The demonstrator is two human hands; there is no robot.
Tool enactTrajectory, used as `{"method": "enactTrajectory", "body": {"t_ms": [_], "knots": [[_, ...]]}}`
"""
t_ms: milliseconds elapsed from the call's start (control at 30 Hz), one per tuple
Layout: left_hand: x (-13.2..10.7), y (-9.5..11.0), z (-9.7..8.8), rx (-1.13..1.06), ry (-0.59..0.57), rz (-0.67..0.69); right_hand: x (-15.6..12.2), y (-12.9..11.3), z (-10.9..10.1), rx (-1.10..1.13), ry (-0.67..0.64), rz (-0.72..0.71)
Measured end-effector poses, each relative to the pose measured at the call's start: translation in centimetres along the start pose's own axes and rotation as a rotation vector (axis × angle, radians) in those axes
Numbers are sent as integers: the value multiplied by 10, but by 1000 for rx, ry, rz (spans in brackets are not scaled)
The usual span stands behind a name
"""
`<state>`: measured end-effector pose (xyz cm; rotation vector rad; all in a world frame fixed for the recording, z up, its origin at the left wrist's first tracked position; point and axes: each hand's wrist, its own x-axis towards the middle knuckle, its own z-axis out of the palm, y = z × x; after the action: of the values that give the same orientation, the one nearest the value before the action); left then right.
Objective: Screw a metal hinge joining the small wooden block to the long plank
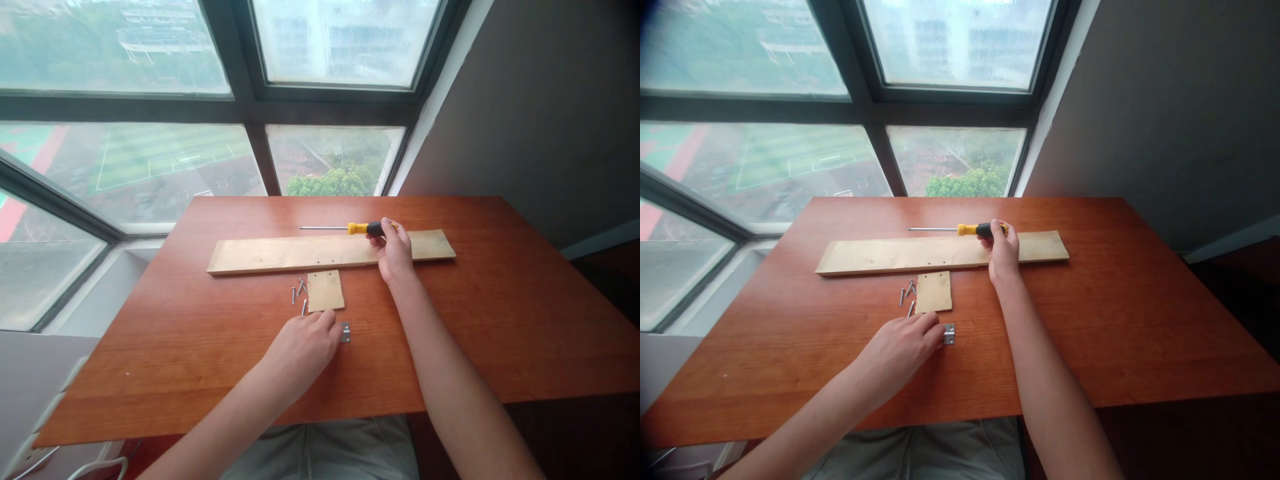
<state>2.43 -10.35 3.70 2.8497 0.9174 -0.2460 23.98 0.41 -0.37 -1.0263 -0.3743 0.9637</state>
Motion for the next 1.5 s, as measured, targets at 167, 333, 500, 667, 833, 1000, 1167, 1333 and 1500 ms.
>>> {"method": "enactTrajectory", "body": {"t_ms": [167,333,500,667,833,1000,1167,1333,1500], "knots": [[-3,3,0,10,-2,11,0,0,0,-2,-2,3],[-11,6,6,21,-10,-2,1,1,-1,6,-3,11],[-33,3,14,-12,12,-63,0,0,-2,46,0,40],[-66,-19,19,-9,55,-233,-2,-4,0,103,-32,141],[-82,-49,18,72,112,-390,-8,-12,2,121,-145,267],[-67,-70,13,96,141,-510,-21,-16,5,30,-384,369],[-46,-88,0,40,222,-482,-28,-12,7,-99,-501,366],[-13,-117,-13,19,354,-387,-28,-9,7,-187,-468,280],[24,-139,-5,-54,336,-266,-27,-9,7,-213,-419,227]]}}
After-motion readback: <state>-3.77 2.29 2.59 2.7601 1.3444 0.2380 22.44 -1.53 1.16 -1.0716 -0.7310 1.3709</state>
